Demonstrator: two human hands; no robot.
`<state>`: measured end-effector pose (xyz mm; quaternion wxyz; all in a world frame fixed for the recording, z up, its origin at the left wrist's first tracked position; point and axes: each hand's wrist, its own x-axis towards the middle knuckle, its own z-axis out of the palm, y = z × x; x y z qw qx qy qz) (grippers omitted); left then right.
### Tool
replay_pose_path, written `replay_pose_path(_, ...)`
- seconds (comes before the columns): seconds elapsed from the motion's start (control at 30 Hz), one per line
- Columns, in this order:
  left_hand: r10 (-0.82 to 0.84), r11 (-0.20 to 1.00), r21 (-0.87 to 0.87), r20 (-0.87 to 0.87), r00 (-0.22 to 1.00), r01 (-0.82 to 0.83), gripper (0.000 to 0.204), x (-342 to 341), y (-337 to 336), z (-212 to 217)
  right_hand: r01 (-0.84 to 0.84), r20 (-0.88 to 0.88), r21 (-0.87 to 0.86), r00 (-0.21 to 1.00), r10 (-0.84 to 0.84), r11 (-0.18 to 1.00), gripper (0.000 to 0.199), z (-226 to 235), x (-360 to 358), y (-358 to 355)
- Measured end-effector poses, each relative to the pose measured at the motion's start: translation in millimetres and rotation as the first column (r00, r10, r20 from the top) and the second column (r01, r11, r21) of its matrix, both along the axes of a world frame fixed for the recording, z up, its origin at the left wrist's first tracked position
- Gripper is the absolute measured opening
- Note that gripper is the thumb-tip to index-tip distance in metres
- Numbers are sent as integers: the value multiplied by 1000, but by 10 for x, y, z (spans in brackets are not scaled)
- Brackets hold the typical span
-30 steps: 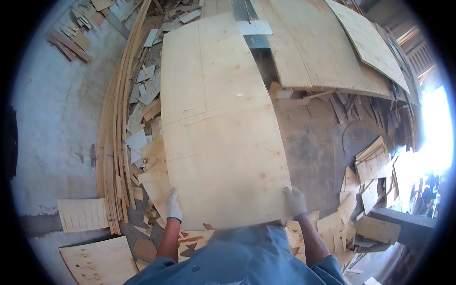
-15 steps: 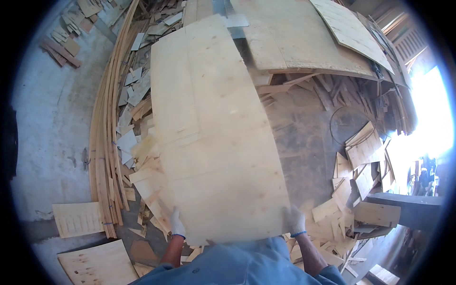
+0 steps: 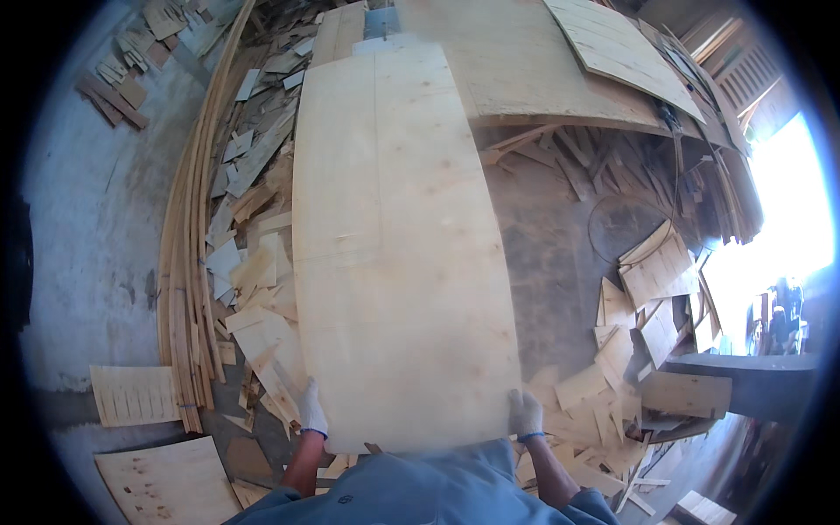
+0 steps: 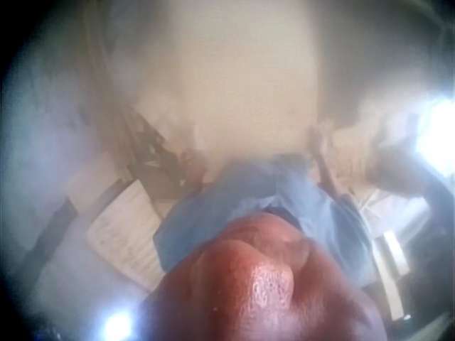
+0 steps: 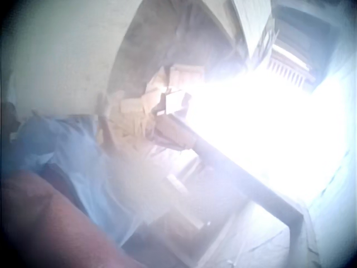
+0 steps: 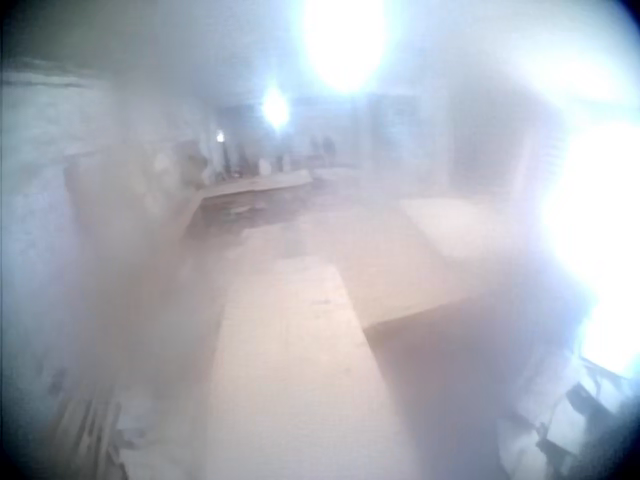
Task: The person positions a large plywood sheet on a table saw and pushes it through the blade to cut it into smaller pieces. The person repeats this process multiple times, handling each cut piece and repositioning the remaining sheet for subsequent cuts.
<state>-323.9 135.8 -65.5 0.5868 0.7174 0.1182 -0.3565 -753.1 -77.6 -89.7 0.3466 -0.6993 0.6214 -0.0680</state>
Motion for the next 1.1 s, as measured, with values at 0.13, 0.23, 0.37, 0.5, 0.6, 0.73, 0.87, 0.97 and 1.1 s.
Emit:
replay_pose_path(0.13, -4, 1000, 15, 6, 1000, 4, 48, -57, -271, 100, -271, -111, -147, 960, 257, 951, 37, 32, -132, -250)
replay_pose_path(0.23, -67, 997, 38, 22, 997, 66, 47, -116, -516, 407, -137, 33, -122, 989, 142, 983, 40, 152, -161, -439)
replay_pose_path(0.37, -150, 987, 70, 80, 986, 144, 46, -162, -612, 567, -91, 92, -98, 991, 100, 991, 44, 545, -70, -743)
replay_pose_path(0.5, -316, 947, 3, 198, 928, 322, 44, -127, -584, 497, -72, 87, -116, 993, 82, 991, 46, 729, -131, -1039)
replay_pose_path(0.6, -317, 943, -26, 239, 918, 332, 44, -96, -674, 440, 1, 62, -42, 998, 2, 999, 48, 917, -99, -1233)
replay_pose_path(0.73, -259, 959, -60, 198, 945, 275, 45, -74, -846, 318, 43, 70, 35, 997, -45, 998, 48, 1152, 31, -1406)
replay_pose_path(0.87, -230, 967, -75, 141, 963, 242, 45, -120, -1020, 383, 43, 50, 24, 998, -45, 999, 48, 1047, 45, -1535)
replay_pose_path(0.97, -209, 974, -60, 160, 965, 220, 45, -159, -1085, 423, 62, 64, 65, 996, -66, 996, 49, 991, 90, -1598)
replay_pose_path(1.1, -242, 970, 26, 146, 959, 241, 44, -107, -1222, 478, 51, 19, 38, 998, -52, 998, 49, 846, 92, -1737)
